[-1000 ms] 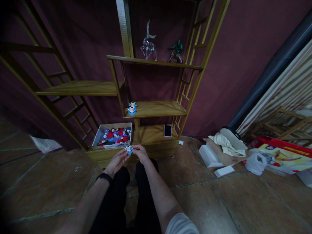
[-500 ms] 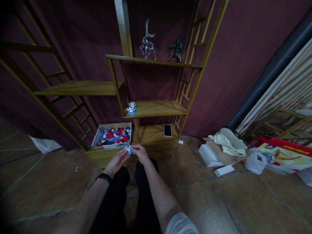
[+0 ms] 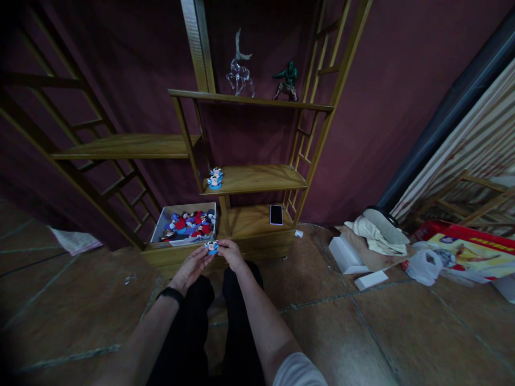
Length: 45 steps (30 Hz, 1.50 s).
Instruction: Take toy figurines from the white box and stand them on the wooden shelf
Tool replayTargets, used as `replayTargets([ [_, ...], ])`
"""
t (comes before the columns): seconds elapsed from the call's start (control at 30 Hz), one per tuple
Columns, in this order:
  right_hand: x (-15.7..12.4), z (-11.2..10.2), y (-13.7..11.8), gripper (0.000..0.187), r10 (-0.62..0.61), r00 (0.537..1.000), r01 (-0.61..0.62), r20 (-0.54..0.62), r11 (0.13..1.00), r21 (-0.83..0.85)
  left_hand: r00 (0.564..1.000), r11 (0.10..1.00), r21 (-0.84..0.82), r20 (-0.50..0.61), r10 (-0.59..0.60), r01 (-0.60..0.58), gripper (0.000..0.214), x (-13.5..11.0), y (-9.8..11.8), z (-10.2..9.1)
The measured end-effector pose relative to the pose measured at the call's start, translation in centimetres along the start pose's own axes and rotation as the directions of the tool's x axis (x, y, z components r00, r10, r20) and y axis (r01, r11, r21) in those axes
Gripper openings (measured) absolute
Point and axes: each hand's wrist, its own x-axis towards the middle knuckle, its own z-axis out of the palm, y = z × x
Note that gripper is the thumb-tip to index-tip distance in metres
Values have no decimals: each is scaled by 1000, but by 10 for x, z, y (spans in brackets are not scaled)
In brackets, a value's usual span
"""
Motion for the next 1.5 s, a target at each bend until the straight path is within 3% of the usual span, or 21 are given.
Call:
replayTargets([
  [0.33, 5, 3, 1, 21, 10, 1000, -11, -24, 999, -37, 1000, 1000, 8, 22, -2, 1, 19, 3, 0, 0],
  [1.0, 20, 0, -3, 21, 99, 994, -92, 44, 984, -156, 990, 997, 40, -121, -67, 72, 24, 20, 10, -1],
  [1.5, 31, 0, 1, 21, 170, 984, -157, 58, 969, -191, 992, 997, 58, -119, -47, 54, 24, 34, 9, -6],
])
